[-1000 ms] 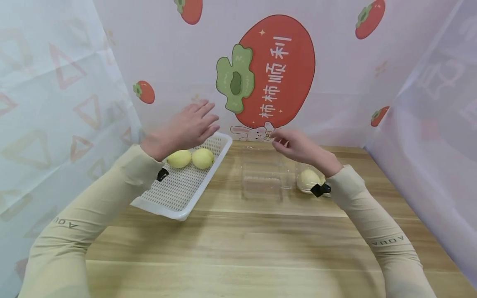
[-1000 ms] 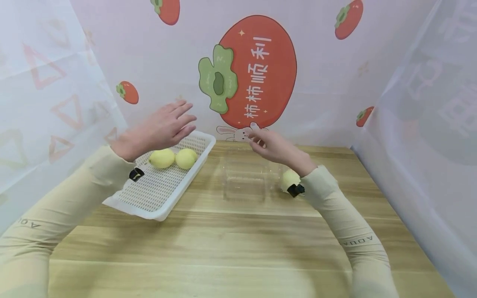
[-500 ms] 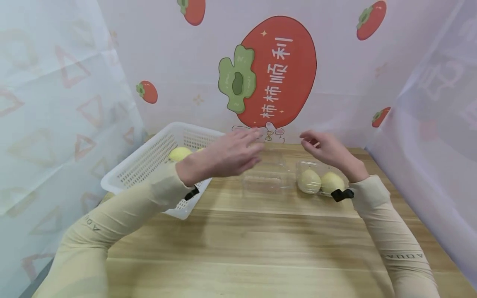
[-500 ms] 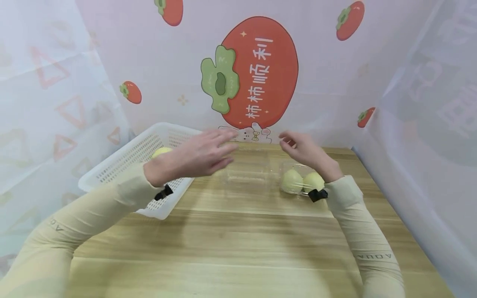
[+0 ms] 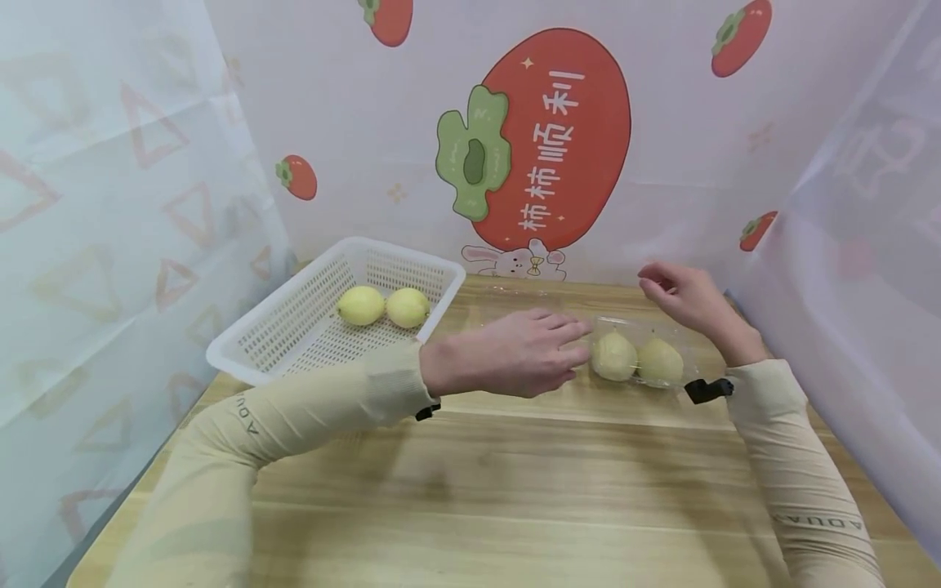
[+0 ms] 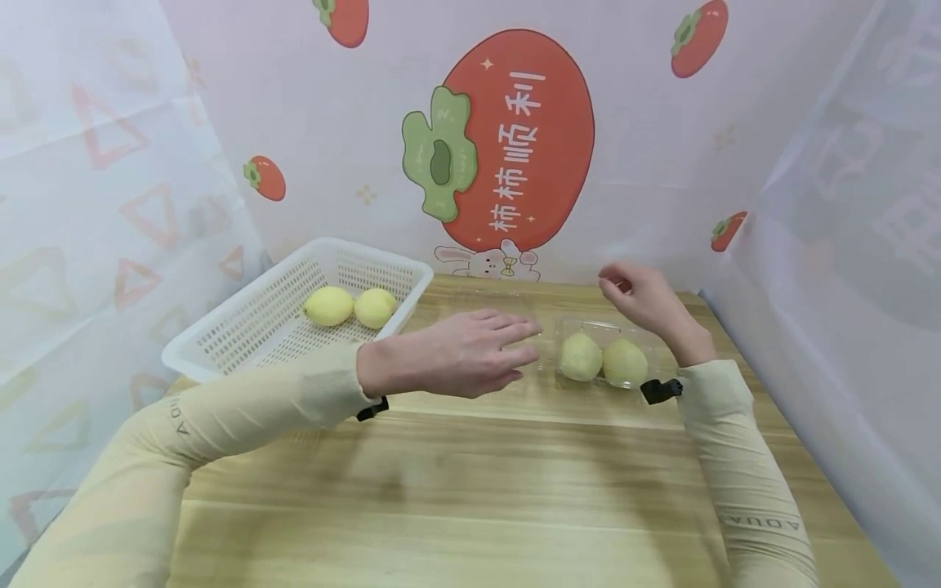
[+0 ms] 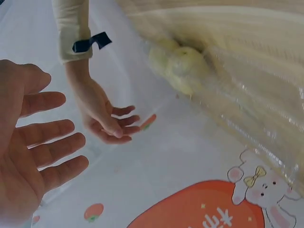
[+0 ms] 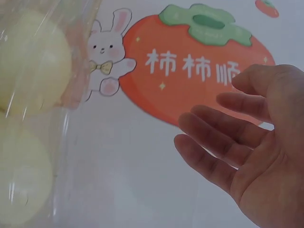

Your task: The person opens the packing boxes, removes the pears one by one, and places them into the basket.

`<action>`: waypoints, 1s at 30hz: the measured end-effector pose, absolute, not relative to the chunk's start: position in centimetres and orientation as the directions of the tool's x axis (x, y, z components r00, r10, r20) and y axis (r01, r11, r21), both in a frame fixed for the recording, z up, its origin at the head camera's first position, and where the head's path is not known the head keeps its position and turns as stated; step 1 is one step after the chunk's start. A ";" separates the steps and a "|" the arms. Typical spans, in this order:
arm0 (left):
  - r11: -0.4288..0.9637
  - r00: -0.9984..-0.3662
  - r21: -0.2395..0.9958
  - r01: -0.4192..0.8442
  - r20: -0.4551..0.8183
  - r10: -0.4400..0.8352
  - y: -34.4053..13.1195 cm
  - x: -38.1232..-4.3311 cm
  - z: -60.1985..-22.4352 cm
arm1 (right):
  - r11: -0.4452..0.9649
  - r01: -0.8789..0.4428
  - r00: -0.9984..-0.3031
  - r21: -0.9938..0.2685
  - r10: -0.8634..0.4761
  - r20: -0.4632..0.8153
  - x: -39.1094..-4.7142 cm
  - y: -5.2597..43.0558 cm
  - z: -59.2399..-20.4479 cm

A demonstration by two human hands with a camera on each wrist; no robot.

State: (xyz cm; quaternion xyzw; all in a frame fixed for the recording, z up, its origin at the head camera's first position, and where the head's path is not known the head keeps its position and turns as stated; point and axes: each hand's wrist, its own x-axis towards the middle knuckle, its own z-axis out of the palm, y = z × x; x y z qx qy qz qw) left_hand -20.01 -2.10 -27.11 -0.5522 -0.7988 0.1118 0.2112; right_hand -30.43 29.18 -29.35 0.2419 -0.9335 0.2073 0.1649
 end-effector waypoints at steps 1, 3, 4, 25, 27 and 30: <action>0.356 -0.296 -0.418 0.835 0.203 0.933 -1.9 -20.0 -27.3 | 0.802 -0.507 -0.837 -0.315 -0.371 0.403 -30.5 29.5 -29.5; 0.347 -0.289 -0.434 0.831 0.195 0.937 -1.4 -19.8 -27.7 | 0.810 -0.487 -0.849 -0.326 -0.352 0.394 -30.7 30.2 -29.7; 0.343 -0.287 -0.437 0.831 0.191 0.939 -1.2 -19.8 -27.9 | 0.815 -0.476 -0.856 -0.330 -0.344 0.387 -30.8 30.5 -29.8; 0.347 -0.285 -0.364 0.864 0.213 0.934 4.4 -22.1 -30.2 | 0.832 -0.239 -0.968 -0.501 -0.244 0.056 -31.3 38.1 -33.9; 0.350 -0.288 -0.371 0.860 0.214 0.933 4.8 -22.4 -30.3 | 0.821 -0.222 -0.969 -0.526 -0.247 0.023 -31.2 38.6 -34.2; 0.358 -0.304 -0.378 0.854 0.197 0.932 5.5 -22.8 -30.4 | 0.802 -0.193 -0.966 -0.566 -0.255 -0.032 -31.2 39.4 -34.6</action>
